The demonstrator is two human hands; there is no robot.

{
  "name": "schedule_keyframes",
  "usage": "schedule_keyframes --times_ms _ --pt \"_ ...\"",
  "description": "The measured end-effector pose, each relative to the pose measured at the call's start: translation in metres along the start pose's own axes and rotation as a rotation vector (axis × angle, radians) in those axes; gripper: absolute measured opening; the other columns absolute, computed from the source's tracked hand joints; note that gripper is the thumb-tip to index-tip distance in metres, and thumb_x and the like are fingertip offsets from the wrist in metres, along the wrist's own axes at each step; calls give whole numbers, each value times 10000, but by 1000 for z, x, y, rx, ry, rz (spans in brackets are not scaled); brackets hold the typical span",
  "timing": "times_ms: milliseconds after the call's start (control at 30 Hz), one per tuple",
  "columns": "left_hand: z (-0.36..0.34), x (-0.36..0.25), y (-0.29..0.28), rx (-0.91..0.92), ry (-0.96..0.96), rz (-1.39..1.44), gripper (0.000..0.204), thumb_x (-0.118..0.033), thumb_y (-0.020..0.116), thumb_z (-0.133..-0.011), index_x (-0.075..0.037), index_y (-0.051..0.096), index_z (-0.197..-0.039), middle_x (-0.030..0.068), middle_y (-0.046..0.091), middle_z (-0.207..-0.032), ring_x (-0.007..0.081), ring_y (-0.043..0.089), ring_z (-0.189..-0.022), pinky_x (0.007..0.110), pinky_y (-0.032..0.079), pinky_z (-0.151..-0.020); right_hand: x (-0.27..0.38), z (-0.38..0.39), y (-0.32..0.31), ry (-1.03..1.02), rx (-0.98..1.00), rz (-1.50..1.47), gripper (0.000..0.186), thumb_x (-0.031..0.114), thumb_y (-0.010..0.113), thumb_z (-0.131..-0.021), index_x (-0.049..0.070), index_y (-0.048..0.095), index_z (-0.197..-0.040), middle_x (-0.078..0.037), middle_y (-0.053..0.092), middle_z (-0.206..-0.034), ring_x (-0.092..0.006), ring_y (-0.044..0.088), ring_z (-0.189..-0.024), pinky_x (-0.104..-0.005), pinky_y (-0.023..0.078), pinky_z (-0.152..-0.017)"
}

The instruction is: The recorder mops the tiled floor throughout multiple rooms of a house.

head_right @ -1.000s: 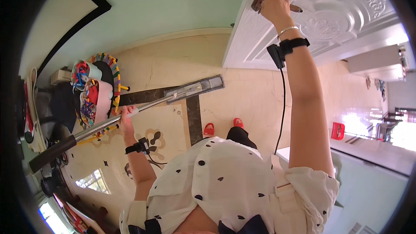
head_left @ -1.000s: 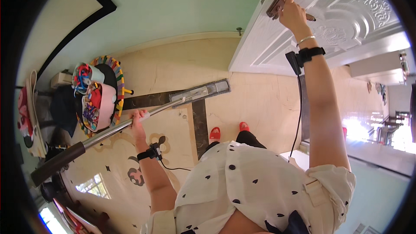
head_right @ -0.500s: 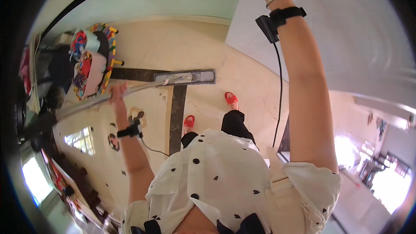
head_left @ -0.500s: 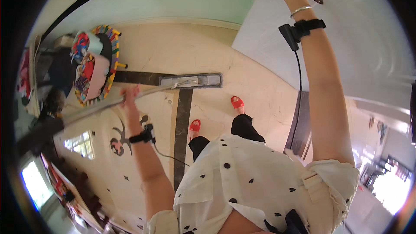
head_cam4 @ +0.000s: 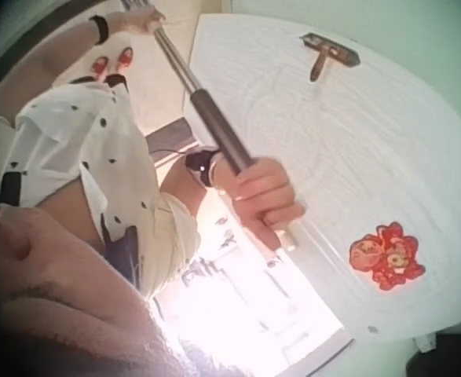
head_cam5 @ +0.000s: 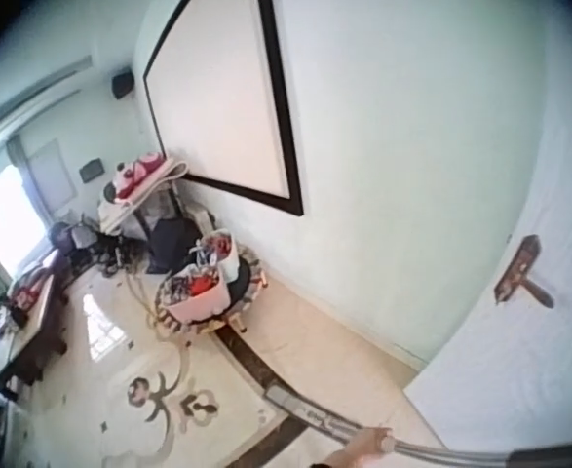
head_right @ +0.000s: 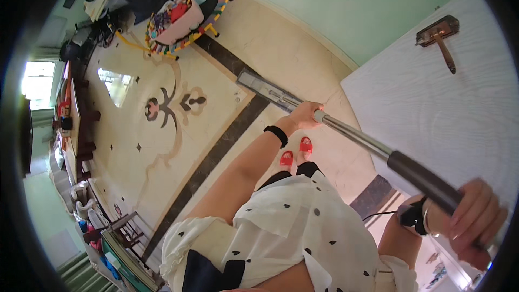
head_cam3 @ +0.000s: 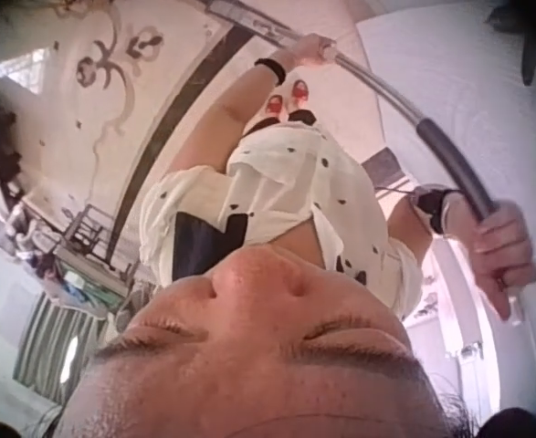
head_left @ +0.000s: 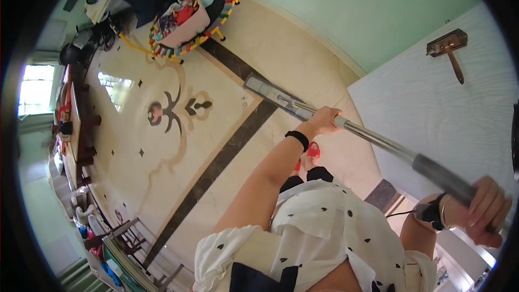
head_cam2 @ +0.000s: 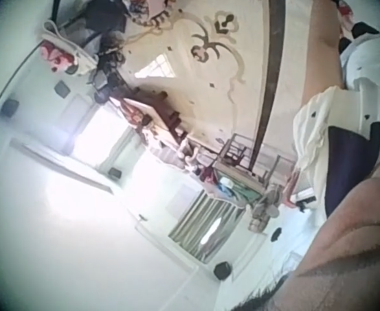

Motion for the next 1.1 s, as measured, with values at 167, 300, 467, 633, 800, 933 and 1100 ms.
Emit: schedule_keyframes --times_ms 167,300,467,633,800,933,1100 --pt "28 -28 -17 15 70 -44 296 -188 687 -593 -39 608 -837 185 620 -751 377 593 -752 398 474 -646 51 17 17 -162 -37 -152 169 166 710 -625 141 555 -565 52 574 -494 -33 522 -399 -124 429 -413" --pt "41 2 -64 -256 106 20 179 -152 656 -590 -58 618 -737 187 618 -735 372 597 -752 404 470 -643 15 11 33 -182 -18 -162 147 93 743 -623 106 606 -572 27 579 -493 -61 552 -407 -147 452 -423" --pt "42 81 -135 -626 -98 -139 127 -168 610 -644 -42 592 -650 201 599 -702 384 586 -721 445 475 -634 -83 22 25 59 -367 297 289 262 650 -751 114 467 -583 -43 497 -575 -146 438 -454 -303 443 -531" --pt "114 239 -162 -601 -282 -122 294 -161 732 -664 -47 583 -890 131 595 -921 308 548 -976 385 445 -823 -227 57 89 351 -188 12 250 172 529 -843 84 435 -629 -49 440 -556 -185 407 -470 -395 394 -627" --pt "88 209 -153 -195 -634 -587 205 -190 609 -770 -151 597 -971 69 578 -1090 316 480 -1141 644 343 -915 -213 73 78 358 -69 -23 226 58 538 -828 75 433 -629 -38 436 -536 -186 435 -488 -382 391 -615" --pt "85 174 -71 -11 -670 -659 214 -181 604 -771 -159 584 -983 74 571 -1095 308 458 -1169 705 276 -921 -151 117 44 424 -166 -44 228 41 542 -792 69 421 -600 -43 467 -547 -175 434 -476 -352 374 -573" --pt "105 94 70 -27 -456 -540 214 -159 601 -754 -151 563 -964 92 538 -1061 286 432 -1163 757 194 -913 -32 186 -11 415 -93 -51 280 52 610 -718 100 416 -521 -11 469 -487 -164 432 -419 -318 352 -495"
Point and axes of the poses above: each hand's wrist, its own z-axis away from the middle knuckle, its own y-axis out of the palm, x = y × z, the point moved 7 cm from there along -z, towards the middle knuckle
